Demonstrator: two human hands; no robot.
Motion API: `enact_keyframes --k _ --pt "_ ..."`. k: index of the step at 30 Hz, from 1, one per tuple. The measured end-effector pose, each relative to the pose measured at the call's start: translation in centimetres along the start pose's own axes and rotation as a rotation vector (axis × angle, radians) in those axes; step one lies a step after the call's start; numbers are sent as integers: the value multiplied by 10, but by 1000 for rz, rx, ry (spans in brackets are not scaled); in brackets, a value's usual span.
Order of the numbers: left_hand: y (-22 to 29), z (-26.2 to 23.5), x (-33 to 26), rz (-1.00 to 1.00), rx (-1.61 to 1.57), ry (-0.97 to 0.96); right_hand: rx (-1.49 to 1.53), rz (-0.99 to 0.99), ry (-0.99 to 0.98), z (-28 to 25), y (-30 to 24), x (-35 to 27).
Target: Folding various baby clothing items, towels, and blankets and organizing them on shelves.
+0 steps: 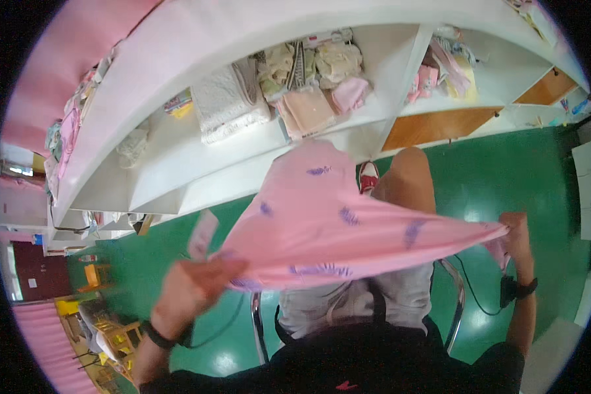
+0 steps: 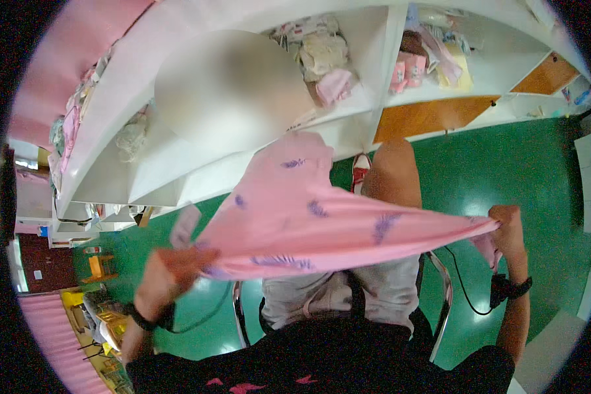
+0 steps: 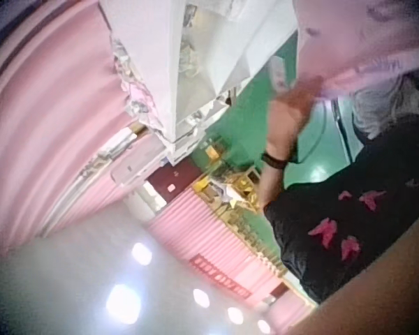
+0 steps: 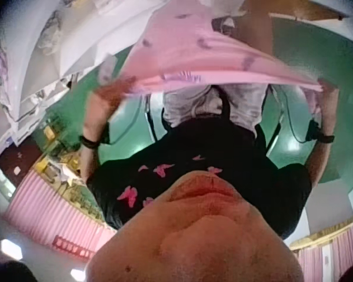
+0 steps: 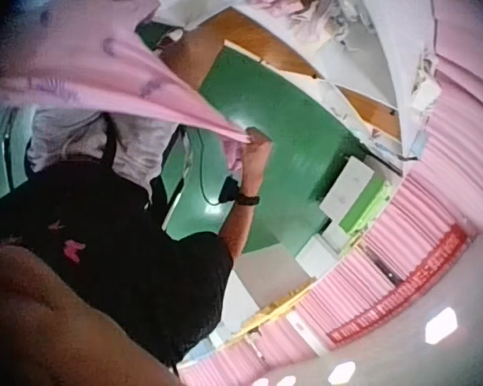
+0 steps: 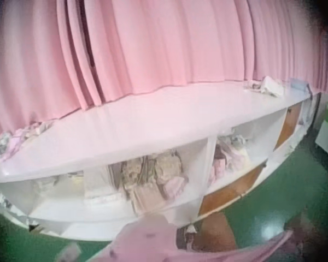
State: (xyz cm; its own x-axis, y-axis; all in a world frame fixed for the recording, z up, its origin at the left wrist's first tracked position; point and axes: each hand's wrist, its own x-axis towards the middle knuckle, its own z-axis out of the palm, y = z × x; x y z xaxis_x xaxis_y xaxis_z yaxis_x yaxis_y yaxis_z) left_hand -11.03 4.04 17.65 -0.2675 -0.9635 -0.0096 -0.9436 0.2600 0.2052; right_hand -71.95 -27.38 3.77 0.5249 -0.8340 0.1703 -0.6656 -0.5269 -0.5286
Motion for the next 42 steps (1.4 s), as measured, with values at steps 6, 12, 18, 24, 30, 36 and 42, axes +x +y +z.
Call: enact_keyframes --k 6,12,18,24,30,36,42 --pt "51 39 -41 -174 -358 -492 -153 -163 -106 25 -1 -42" --pt "64 19 -29 -162 -908 -639 -232 72 -112 -8 42 -68" --pt "74 40 -32 -47 -978 -637 -350 -57 -47 -27 19 -50" --pt "89 67 -47 -27 -996 -896 -157 250 -138 -77 -4 -36" --pt "88 71 -45 27 -1002 -969 217 60 -95 -107 -20 2" --pt "24 73 10 -26 -609 -260 68 228 -181 -186 87 14" --pt "-89 145 109 -782 -385 66 512 356 154 -178 104 16"
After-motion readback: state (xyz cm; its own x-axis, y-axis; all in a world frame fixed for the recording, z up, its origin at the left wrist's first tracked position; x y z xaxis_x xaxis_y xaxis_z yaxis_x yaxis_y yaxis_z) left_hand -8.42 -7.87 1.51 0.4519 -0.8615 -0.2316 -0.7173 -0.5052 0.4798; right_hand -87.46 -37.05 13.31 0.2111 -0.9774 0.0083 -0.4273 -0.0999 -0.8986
